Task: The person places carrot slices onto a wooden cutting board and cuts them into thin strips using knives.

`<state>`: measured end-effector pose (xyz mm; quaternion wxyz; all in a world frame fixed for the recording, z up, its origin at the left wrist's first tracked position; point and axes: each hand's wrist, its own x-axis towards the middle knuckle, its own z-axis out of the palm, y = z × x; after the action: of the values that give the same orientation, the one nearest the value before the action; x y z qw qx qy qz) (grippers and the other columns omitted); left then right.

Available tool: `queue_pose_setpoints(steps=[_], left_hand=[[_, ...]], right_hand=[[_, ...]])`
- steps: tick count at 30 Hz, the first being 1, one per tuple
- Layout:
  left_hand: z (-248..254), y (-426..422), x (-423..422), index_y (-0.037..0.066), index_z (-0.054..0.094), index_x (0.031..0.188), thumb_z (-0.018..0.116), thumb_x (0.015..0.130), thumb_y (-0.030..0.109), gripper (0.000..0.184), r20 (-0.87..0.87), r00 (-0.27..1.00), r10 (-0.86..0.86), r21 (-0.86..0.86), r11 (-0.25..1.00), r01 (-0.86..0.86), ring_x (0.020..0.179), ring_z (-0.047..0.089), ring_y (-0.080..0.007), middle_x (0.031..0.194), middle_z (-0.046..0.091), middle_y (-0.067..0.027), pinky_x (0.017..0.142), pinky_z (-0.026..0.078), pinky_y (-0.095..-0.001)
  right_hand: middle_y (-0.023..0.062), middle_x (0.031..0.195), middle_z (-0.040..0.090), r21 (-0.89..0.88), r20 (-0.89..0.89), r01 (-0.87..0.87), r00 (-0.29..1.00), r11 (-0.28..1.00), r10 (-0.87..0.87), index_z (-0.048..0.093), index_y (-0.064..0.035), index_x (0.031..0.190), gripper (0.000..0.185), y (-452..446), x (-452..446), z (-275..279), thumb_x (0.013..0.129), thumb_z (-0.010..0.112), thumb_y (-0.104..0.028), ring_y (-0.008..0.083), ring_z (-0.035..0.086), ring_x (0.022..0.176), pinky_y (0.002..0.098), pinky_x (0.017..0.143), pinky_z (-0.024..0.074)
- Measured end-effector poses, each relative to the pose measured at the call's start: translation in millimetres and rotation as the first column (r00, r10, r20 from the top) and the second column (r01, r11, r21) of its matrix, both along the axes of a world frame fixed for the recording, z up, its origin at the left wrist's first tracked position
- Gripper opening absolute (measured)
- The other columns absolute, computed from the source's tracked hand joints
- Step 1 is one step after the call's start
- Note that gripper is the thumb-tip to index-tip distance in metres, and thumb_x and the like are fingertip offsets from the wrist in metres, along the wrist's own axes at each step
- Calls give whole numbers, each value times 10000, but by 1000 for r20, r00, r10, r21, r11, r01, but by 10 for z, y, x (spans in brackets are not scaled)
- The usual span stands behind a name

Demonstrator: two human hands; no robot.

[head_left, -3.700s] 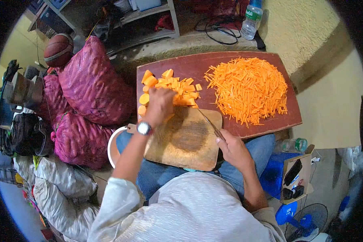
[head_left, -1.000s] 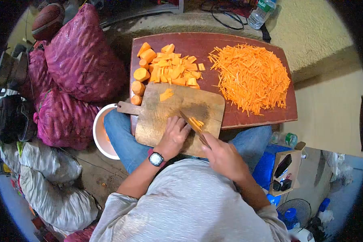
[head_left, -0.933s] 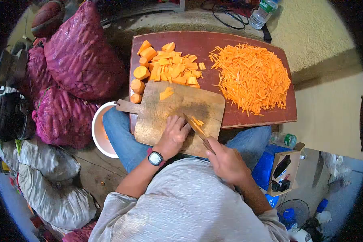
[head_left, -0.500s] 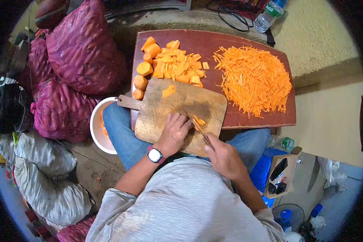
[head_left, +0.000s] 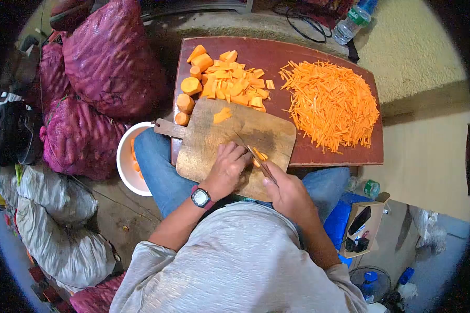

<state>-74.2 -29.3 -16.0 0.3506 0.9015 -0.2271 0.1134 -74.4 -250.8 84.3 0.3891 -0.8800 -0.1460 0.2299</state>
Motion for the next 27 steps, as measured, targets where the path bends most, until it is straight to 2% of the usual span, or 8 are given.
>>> queue_pose_setpoints(steps=[3, 5, 12, 14, 18, 21, 23, 27], left_hand=[[-9, 16, 1, -31, 735, 1217, 804, 707, 52, 521, 10, 1000, 0, -9, 1000, 0, 1121, 586, -365, 1138, 662, -150, 995, 447, -484], [-2, 16, -45, -33, 734, 1218, 806, 704, 52, 526, -29, 1000, -1, -4, 1000, 1, 1117, 586, -371, 1139, 661, -153, 996, 449, -489], [-28, 7, -21, -55, 721, 1234, 826, 673, 34, 577, 5, 1000, 7, -3, 1000, -7, 1130, 590, -390, 1159, 660, -177, 1015, 464, -510], [-5, 9, -60, -58, 719, 1244, 827, 672, 32, 589, 4, 1000, 15, 10, 1000, -15, 1130, 591, -390, 1166, 662, -179, 1017, 467, -510], [-16, -14, -35, -61, 720, 1259, 834, 671, 43, 608, -19, 1000, 13, 10, 1000, -13, 1140, 596, -386, 1182, 674, -182, 1028, 476, -503], [-8, 5, -24, -64, 723, 1249, 836, 670, 49, 601, 19, 1000, 10, 5, 1000, -10, 1144, 598, -384, 1184, 680, -182, 1036, 481, -497], [-3, 13, -26, -67, 725, 1240, 834, 672, 51, 590, 9, 1000, 16, -1, 1000, -16, 1145, 600, -384, 1183, 683, -183, 1038, 483, -495], [-25, 8, -46, -69, 728, 1220, 822, 693, 49, 548, 17, 1000, 11, -2, 1000, -11, 1140, 608, -381, 1179, 686, -180, 1032, 489, -498]], right_hand=[[327, 1098, 736, 37, -7, -28, 1000, 999, 28, 553, -37, 1422, 376, -117, -94, 30, 1078, 623, -172, 540, 720, 1030, 606, 839, 581], [325, 1015, 715, -6, -54, 4, 999, 1000, -5, 591, 28, 1402, 370, -119, -141, 46, 1068, 620, -128, 531, 717, 962, 537, 785, 560], [310, 1003, 714, -43, -36, -4, 999, 999, 2, 593, -20, 1411, 349, -41, -18, 41, 1078, 615, -122, 531, 712, 971, 541, 774, 558], [331, 1034, 729, -16, -52, -28, 998, 999, 27, 564, -59, 1389, 329, -128, -109, 71, 1085, 604, -180, 561, 706, 978, 642, 809, 555], [318, 1039, 739, 1, -22, -18, 1000, 1000, 18, 569, -59, 1408, 349, -9, -18, -105, 1084, 606, -185, 552, 717, 972, 643, 811, 558], [320, 1048, 743, -2, 53, -23, 998, 1000, 23, 578, -47, 1418, 366, 42, 41, -77, 1081, 606, -186, 550, 722, 970, 633, 821, 564], [319, 1026, 720, 69, -8, 9, 1000, 998, -9, 611, -11, 1380, 326, -49, -27, 23, 1085, 598, -148, 538, 711, 1004, 535, 802, 568], [331, 1007, 716, -6, -49, 6, 999, 1000, -6, 608, -5, 1401, 353, -22, -2, -51, 1080, 596, -150, 544, 711, 990, 532, 799, 568]])
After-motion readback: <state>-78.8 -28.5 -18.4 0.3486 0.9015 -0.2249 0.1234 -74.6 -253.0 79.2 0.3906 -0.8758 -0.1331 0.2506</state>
